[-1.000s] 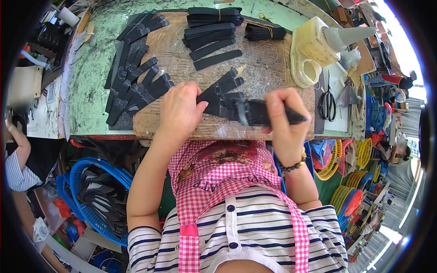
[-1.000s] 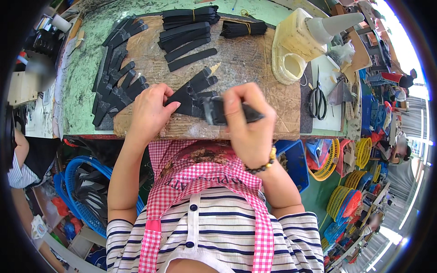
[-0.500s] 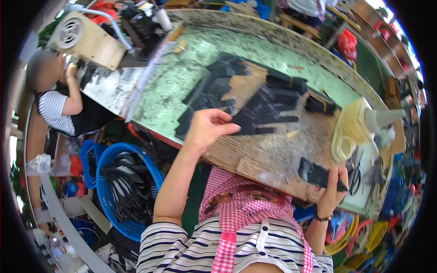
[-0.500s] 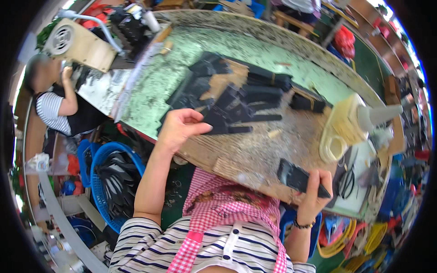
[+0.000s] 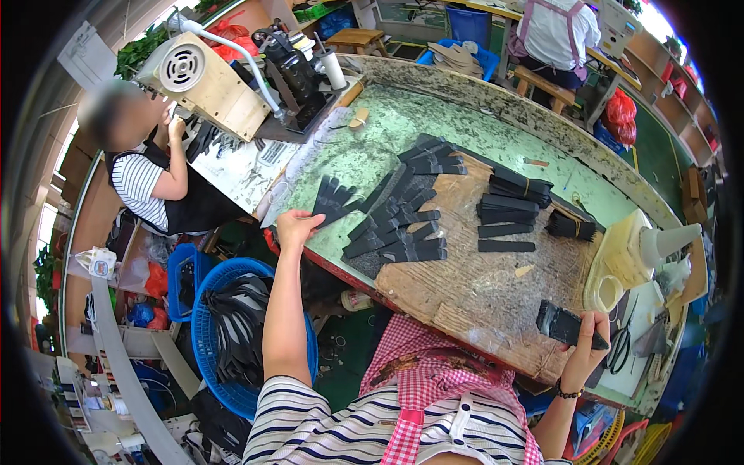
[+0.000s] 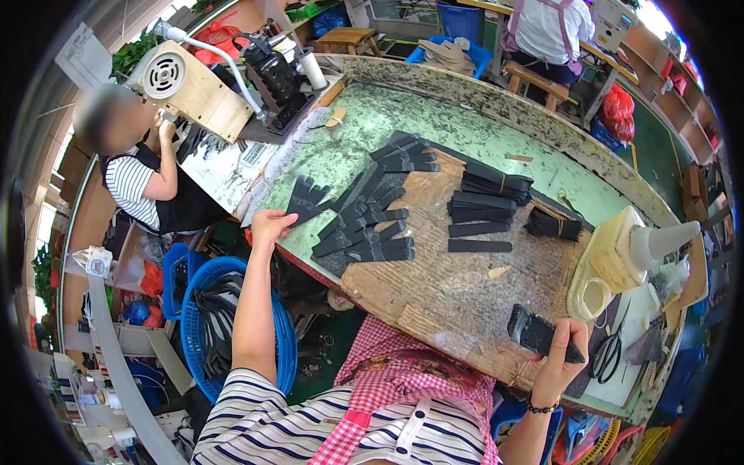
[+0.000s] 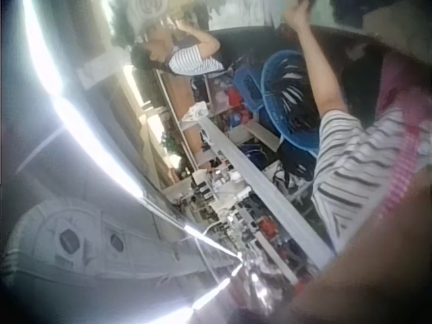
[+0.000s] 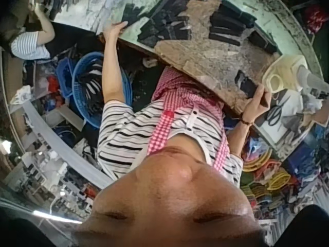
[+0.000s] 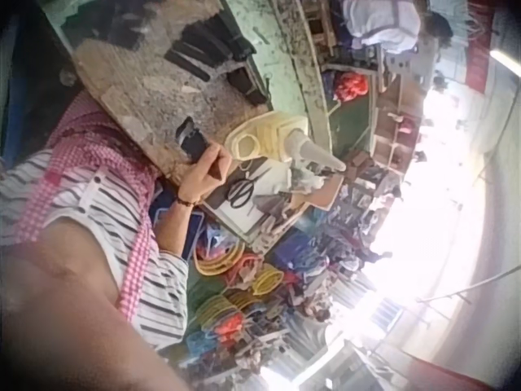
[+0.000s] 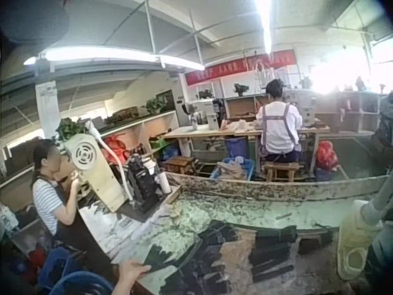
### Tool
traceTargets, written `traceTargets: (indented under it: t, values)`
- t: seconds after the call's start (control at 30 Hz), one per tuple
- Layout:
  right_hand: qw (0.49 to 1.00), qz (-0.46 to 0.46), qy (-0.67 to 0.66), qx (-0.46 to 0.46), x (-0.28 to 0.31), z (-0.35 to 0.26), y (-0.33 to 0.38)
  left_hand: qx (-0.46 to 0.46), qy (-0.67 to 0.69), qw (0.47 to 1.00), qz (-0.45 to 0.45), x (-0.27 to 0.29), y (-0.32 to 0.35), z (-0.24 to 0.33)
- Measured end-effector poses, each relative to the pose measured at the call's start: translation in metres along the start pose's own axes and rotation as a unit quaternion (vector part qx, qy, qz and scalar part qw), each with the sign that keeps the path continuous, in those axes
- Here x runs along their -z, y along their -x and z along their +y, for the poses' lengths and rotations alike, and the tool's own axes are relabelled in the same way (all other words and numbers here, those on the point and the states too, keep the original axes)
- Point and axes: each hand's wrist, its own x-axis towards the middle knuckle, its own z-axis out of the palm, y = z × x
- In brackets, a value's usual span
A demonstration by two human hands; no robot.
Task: The person is applying glue or adhesive to small black shoe components using a brush and then stacking them.
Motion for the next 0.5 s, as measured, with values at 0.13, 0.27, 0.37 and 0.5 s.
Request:
traceTargets:
  t: [0.13,0.27,0.37,0.5]
  values:
    - [0.996,0.038,0.063,0.050,0.012,0.014,-0.007,-0.200,-0.348,0.895,0.197,-0.009,0.030,0.015]
    - [0.995,0.074,0.068,0.011,0.022,-0.005,-0.020,-0.442,-0.285,0.839,0.136,-0.038,0.095,0.072]
    - [0.994,0.076,0.071,-0.033,0.041,-0.006,-0.043,-0.607,-0.184,0.757,-0.158,-0.122,0.159,0.100]
    - [0.987,0.123,0.095,0.035,0.060,-0.025,-0.053,-0.613,-0.264,0.719,-0.192,-0.189,0.172,0.128]
